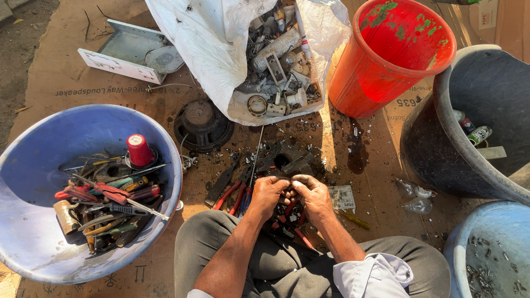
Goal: The person sits on the ground and uses a hammer to break apart various electronic components, including a cylindrical can and a small rectangular device. They place the broken pieces into a nearby bucket.
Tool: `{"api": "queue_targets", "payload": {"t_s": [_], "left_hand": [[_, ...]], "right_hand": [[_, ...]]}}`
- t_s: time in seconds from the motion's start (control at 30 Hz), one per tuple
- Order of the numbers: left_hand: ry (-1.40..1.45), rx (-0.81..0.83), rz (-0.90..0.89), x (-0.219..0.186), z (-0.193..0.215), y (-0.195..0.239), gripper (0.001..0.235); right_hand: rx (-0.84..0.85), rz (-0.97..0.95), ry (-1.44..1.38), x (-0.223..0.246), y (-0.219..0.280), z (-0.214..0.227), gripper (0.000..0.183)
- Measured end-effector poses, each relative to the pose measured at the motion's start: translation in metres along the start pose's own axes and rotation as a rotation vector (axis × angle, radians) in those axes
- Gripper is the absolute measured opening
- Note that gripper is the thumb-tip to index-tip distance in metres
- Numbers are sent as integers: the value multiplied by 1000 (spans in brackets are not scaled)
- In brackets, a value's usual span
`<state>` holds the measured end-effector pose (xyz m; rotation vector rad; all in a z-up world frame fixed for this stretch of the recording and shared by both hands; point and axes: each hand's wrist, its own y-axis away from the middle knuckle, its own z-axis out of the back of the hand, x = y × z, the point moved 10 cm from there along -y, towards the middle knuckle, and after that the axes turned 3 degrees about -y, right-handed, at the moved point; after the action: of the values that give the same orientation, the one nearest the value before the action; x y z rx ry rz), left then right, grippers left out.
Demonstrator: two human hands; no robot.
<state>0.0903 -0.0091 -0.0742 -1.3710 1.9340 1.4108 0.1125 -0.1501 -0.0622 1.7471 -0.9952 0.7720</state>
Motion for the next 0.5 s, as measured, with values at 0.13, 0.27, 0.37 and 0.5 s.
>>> {"api": "queue_targets", "payload": {"t_s": [0.13, 0.27, 0.37, 0.5], "left_hand": [[9, -20, -26, -4, 5, 0, 17], [26, 19, -26, -6, -1, 0, 16], [15, 58, 1, -5, -5, 2, 17], [-42, 126, 46, 0, -13, 7, 18]], "right_hand": [[-10, -7, 83, -4, 0, 4, 19], [58, 207, 1030, 20, 12, -6, 33], [19, 421, 1111, 47, 26, -16, 34], [-16, 274, 791, 57, 31, -23, 26]]}}
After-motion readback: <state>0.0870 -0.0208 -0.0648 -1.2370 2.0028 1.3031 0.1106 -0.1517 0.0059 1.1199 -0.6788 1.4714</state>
